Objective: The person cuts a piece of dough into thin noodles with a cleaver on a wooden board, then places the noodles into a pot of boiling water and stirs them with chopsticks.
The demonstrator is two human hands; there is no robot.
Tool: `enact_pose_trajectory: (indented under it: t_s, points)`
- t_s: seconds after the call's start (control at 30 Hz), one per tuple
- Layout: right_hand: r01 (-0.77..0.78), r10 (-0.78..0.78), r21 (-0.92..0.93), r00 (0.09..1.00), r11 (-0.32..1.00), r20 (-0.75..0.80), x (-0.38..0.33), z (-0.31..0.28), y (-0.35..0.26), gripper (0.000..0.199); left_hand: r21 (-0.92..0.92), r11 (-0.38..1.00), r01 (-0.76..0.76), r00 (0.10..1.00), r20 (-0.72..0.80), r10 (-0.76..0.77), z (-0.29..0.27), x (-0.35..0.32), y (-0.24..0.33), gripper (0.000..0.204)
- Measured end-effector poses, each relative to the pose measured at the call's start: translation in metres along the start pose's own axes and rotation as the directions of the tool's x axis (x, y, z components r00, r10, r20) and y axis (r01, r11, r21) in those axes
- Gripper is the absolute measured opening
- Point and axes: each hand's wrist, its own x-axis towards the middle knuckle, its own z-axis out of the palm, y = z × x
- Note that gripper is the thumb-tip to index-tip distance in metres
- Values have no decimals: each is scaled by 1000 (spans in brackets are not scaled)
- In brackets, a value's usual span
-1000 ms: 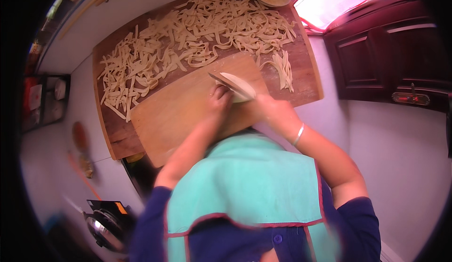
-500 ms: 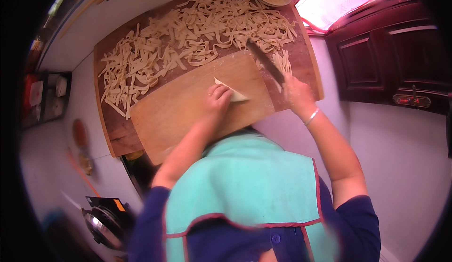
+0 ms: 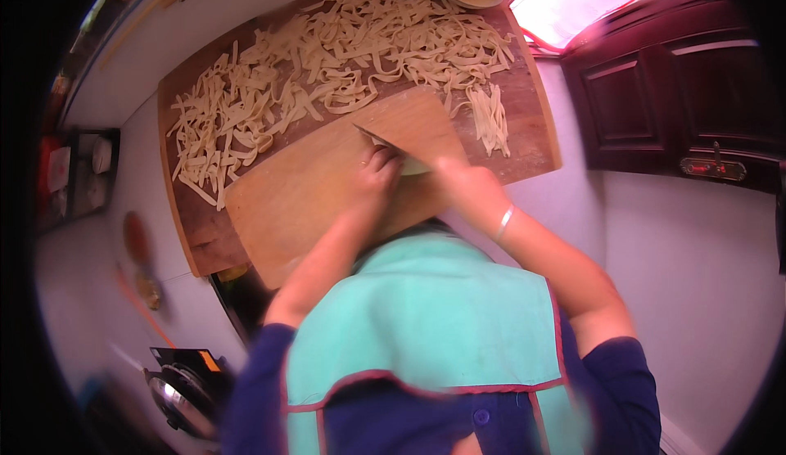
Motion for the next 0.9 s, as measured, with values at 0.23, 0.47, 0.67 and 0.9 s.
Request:
enact_pose_trajectory:
  t_s: [0.23, 0.47, 0.67, 0.9]
  points:
    - [7, -5, 13, 990, 1000, -141, 35, 14, -4, 10, 36, 999, -32, 998, -55, 34, 2, 4, -1, 17]
    - [-33, 40, 151, 998, 988, -46, -21, -14, -6, 11, 22, 1000, -16, 998, -65, 17, 3, 1, -2, 17]
    - [-4, 6, 22, 997, 1000, -76, 34, 20, -2, 11, -7, 1000, 18, 1000, -7, -18, 3, 1, 2, 19]
    - [-252, 229, -87, 948, 964, -220, -4, -23, 57, 13, -32, 999, 9, 1000, -8, -9, -8, 3, 6, 19]
